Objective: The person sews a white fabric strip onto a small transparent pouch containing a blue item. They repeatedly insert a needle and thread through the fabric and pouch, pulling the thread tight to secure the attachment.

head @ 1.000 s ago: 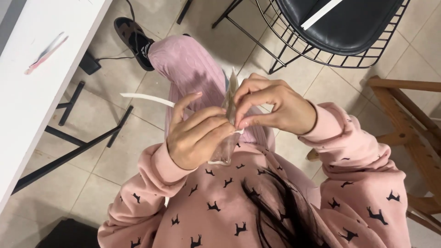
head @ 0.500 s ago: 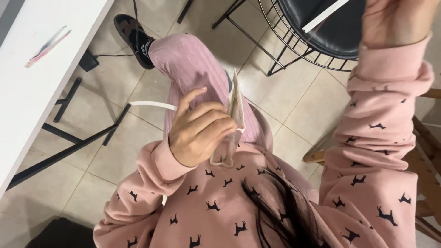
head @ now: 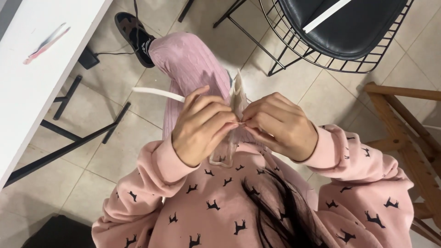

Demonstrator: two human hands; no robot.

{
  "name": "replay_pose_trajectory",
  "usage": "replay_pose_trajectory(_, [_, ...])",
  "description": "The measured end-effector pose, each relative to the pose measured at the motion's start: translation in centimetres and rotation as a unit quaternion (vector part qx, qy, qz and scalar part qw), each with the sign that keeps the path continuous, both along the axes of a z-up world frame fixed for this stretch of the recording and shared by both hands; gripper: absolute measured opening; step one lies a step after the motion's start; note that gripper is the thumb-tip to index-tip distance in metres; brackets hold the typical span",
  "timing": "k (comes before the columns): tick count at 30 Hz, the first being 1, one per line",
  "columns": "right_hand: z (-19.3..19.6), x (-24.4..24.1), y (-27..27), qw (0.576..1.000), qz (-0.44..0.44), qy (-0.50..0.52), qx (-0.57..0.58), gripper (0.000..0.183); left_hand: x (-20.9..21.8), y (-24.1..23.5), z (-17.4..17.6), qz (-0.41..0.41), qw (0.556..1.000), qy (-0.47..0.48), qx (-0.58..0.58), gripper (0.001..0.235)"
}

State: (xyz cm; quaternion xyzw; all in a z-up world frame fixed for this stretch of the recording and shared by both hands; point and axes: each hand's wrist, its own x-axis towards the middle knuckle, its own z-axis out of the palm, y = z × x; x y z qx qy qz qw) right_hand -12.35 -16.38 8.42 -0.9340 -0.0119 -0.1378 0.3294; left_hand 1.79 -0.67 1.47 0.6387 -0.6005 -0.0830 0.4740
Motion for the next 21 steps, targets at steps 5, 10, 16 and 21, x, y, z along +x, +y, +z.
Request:
replay_pose_trajectory(5, [-0.7, -0.6, -0.4, 0.998, 0.012, -0.004, 0.054, 0.016, 1.5, 0.2, -0.2, -0.043, 0.995, 0.094, -0.006, 0.021])
replay_pose_trajectory(10, [-1.2, -0.4, -0.4, 0.996, 0.009, -0.034, 0.082, 0.012, 1.6, -0.2, -0.9, -0.052, 0.991, 0.119, -0.045, 0.013])
replay_pose_trajectory(16, [-1.5, -0.2, -0.4, 0.993, 0.009, -0.067, 0.097, 0.018, 1.5, -0.9, -2.0, -0.073, 0.987, 0.12, -0.08, 0.003])
replay_pose_trajectory(21, [-3.0, -0.9, -0.6, 0.993, 0.009, -0.064, 0.096, 0.018, 1.3, -1.0, -2.2, -0.101, 0.987, 0.097, -0.072, 0.007])
